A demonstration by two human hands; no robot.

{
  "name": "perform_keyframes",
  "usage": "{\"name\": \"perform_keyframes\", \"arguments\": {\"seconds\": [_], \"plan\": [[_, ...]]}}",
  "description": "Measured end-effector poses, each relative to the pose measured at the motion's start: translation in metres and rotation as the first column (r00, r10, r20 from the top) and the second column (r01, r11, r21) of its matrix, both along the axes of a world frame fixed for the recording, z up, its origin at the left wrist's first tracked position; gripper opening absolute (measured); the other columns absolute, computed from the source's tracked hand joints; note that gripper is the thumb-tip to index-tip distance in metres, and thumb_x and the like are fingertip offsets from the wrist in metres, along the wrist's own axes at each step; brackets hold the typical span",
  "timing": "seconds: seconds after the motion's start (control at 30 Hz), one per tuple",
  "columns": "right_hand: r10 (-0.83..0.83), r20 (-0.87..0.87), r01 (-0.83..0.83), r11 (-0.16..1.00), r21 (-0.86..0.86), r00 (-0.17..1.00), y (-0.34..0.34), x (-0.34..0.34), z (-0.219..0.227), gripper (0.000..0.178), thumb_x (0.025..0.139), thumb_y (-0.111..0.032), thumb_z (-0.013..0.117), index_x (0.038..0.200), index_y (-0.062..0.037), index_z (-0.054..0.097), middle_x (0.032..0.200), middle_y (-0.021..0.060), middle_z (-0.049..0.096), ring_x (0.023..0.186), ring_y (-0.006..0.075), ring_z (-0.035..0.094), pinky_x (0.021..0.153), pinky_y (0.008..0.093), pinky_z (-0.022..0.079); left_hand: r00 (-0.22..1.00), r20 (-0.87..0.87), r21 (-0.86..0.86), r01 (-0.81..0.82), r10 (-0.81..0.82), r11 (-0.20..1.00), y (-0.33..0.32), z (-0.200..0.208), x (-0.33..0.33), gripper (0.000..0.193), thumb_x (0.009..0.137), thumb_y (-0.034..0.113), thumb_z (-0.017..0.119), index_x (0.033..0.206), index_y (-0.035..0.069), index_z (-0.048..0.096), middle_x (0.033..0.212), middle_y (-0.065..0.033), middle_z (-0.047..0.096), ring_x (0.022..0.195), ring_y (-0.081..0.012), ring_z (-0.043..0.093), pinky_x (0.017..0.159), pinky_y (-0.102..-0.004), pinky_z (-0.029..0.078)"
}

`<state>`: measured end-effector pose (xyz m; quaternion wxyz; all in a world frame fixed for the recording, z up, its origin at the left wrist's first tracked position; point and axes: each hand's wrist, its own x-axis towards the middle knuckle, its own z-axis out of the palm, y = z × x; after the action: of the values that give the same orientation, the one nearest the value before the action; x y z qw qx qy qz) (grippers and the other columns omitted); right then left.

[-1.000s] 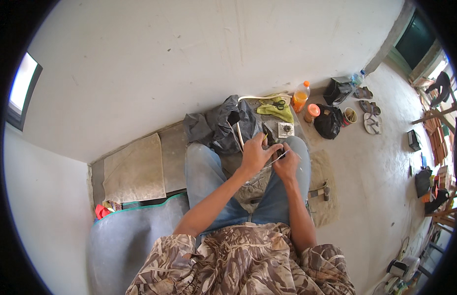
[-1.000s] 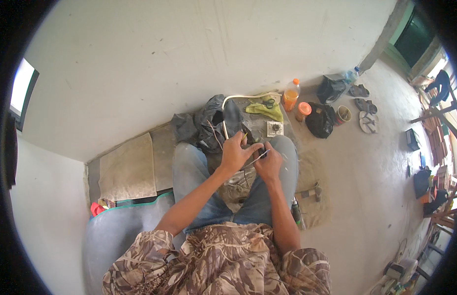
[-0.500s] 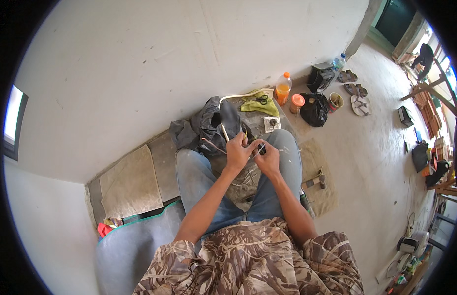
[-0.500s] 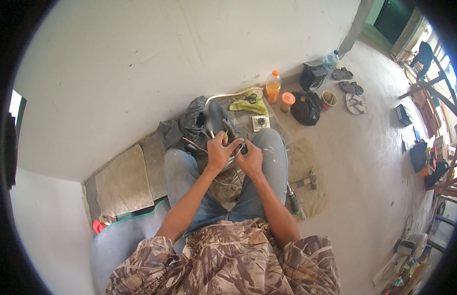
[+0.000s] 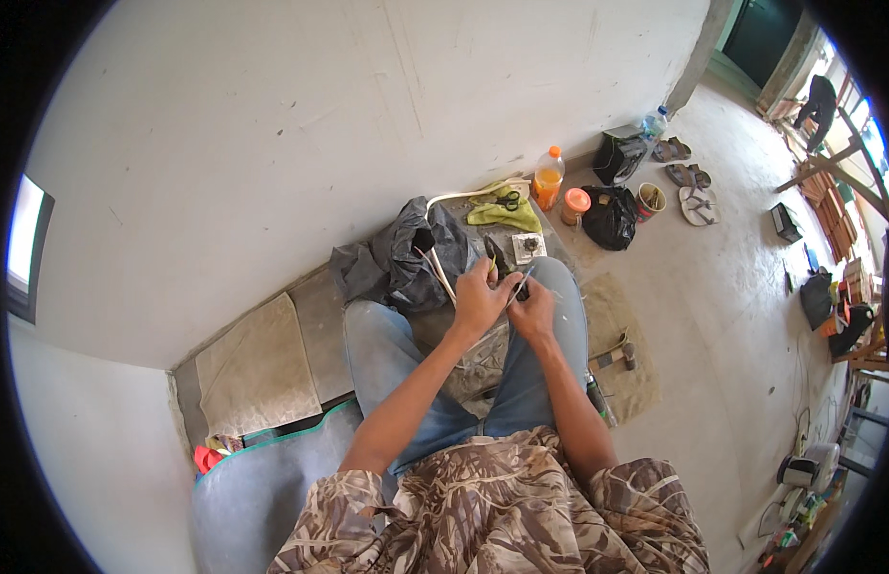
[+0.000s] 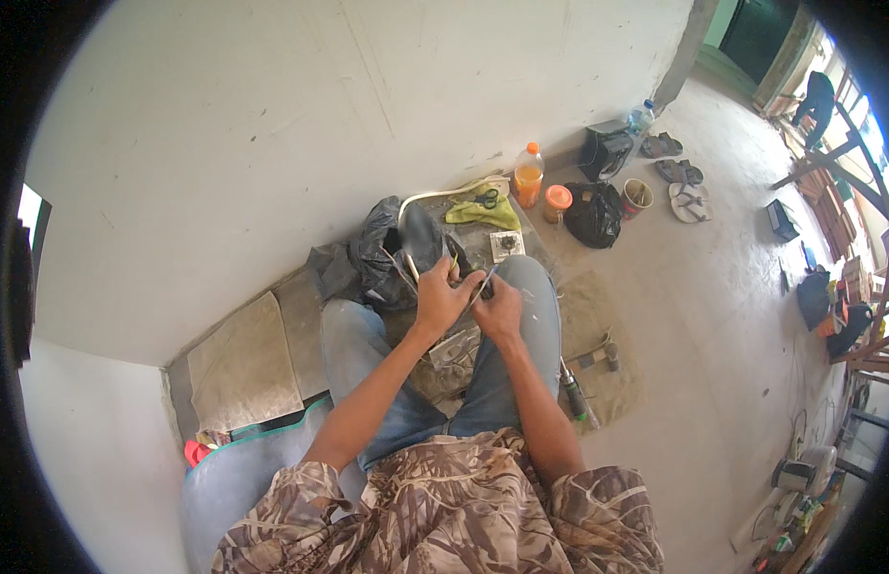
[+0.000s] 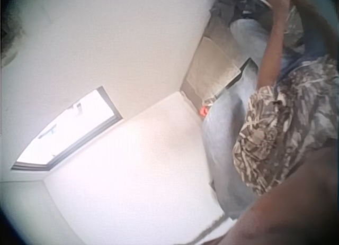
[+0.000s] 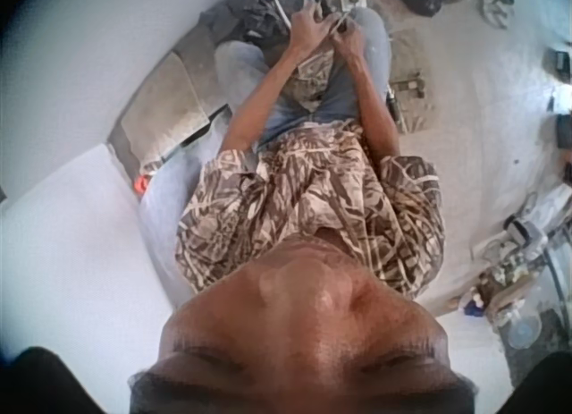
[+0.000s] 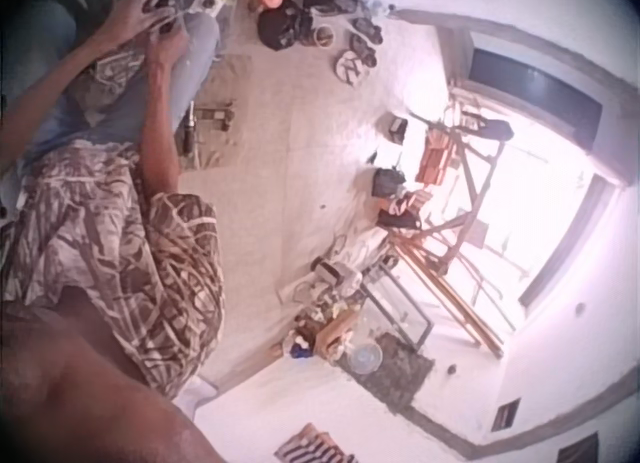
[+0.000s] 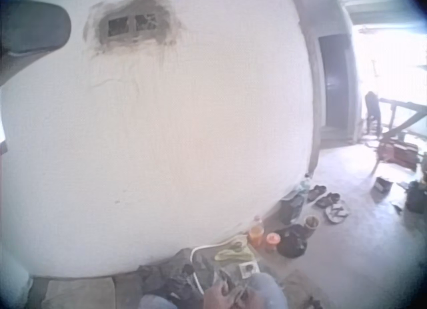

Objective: The person strips wires using pliers and then connects several color-coded electrical wires to the back of an outlet unit using a screwdriver while sitting on the floor.

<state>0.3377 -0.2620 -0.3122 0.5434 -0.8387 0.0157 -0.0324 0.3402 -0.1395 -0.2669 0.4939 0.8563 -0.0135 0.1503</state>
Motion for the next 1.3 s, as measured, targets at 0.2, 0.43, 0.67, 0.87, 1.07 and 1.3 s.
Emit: {"name": "perform_keyframes", "arguments": {"seconds": [0.2,0.43,0.67,0.87,1.07,1.3], "plan": [[-0.024,0.03,0.023,0.999,0.032,0.999,0.011,0.002,-0.022,0.031,0.085,-0.031,0.065,0.089,0.0007,0.065,0.076,0.0247,0.065,0.075,0.0437,0.065,0.064,0.0447,0.049,0.996,-0.007,-0.081,-0.086,0.086,0.993,-0.004,-0.019,0.0,0.049,0.082,0.021,0.08,0.066,0.001,0.039,0.056,-0.0055,0.034,0.057,-0.0121,0.029,0.048,-0.0337,0.03],[-0.08,-0.01,0.08,0.994,0.069,0.997,0.016,0.0,-0.036,0.042,0.085,-0.037,0.067,0.087,0.0051,0.064,0.073,0.027,0.064,0.074,0.0428,0.067,0.065,0.0462,0.049,0.996,0.015,-0.118,-0.081,0.084,0.99,-0.008,-0.028,0.002,0.047,0.086,0.017,0.076,0.063,0.0,0.038,0.053,-0.0043,0.029,0.055,-0.0123,0.026,0.046,-0.034,0.027],[-0.263,-0.262,0.352,0.848,0.397,0.929,-0.001,0.021,-0.052,0.055,0.087,-0.046,0.07,0.097,0.0074,0.065,0.087,0.0148,0.069,0.082,0.0238,0.066,0.074,0.0381,0.051,0.983,0.156,-0.109,-0.083,0.099,0.991,-0.025,-0.02,-0.018,0.048,0.092,0.013,0.068,0.059,0.003,0.034,0.052,-0.0017,0.027,0.051,-0.0089,0.024,0.044,-0.0326,0.023],[-0.082,-0.35,0.308,0.681,0.664,0.933,-0.061,-0.009,0.011,0.025,0.096,-0.026,0.062,0.104,-0.0023,0.062,0.098,0.0106,0.069,0.087,0.0202,0.068,0.073,0.034,0.055,0.993,0.12,-0.119,0.035,-0.021,0.992,0.013,0.038,-0.044,0.049,0.09,0.021,0.071,0.06,0.004,0.035,0.052,-0.0006,0.027,0.051,-0.0077,0.026,0.045,-0.0306,0.023],[-0.047,-0.38,0.278,0.764,0.582,0.924,-0.129,-0.059,0.019,0.023,0.097,-0.022,0.06,0.107,-0.0014,0.061,0.098,0.0088,0.067,0.09,0.0189,0.065,0.079,0.0329,0.054,0.963,0.044,-0.244,0.267,-0.265,0.932,0.033,0.067,-0.065,0.026,0.098,0.023,0.059,0.081,0.003,0.055,0.058,0.0016,0.036,0.055,-0.0055,0.033,0.049,-0.0272,0.027],[0.389,-0.211,-0.265,0.854,0.448,0.897,-0.096,-0.1,0.089,0.025,0.096,-0.019,0.062,0.11,0.0012,0.06,0.1,0.0066,0.065,0.086,0.0179,0.058,0.08,0.0297,0.045,0.89,-0.195,-0.512,0.265,-0.411,0.817,0.041,0.086,-0.083,0.029,0.104,0.03,0.052,0.109,0.003,0.059,0.069,0.0084,0.039,0.061,-0.0013,0.031,0.054,-0.021,0.025]]}}
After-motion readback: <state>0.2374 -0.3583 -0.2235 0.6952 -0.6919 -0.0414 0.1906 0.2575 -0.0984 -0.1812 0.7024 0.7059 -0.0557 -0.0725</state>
